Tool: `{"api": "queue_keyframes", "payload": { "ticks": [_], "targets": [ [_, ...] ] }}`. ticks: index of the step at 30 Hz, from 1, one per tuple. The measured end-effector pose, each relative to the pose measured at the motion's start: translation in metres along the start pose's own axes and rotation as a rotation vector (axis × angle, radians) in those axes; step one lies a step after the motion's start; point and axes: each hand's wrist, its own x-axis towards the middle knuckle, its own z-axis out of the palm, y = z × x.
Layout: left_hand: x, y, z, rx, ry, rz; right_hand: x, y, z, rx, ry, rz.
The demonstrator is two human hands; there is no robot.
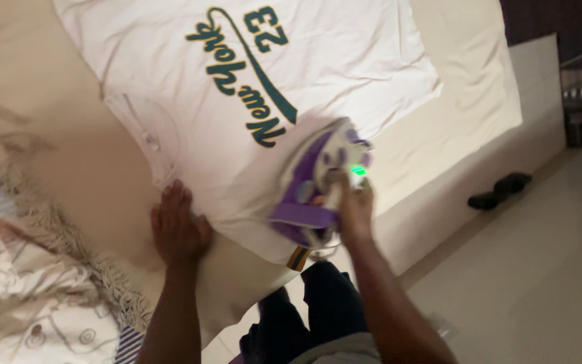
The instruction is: The person irons a white t-shirt on a bed using a purple electric iron. They smooth the shirt, iron the front and back, flip it over, and continue ironing until the shirt is wrinkle-free.
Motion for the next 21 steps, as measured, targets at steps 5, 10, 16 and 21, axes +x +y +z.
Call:
{"api": "queue_keyframes", "payload": {
  "ticks": [5,10,16,21],
  "targets": [
    [-0.002,0.001,0.002,-0.014,0.086,0.042,0.013,-0.014,0.053,0.324,-0.08,-0.315],
    [0.004,0.004,-0.003,-0.024,0.13,0.084,0.061,-0.07,0.034,0.486,-0.002,-0.131],
    [0.005,0.004,-0.001,-0.005,0.117,0.079,0.036,-0.025,0.04,0.346,-0.047,0.208],
    [0.004,0.002,0.006,-0.004,0.122,0.089,0.163,0.004,-0.002,0.263,0.126,-0.145]
  ]
}}
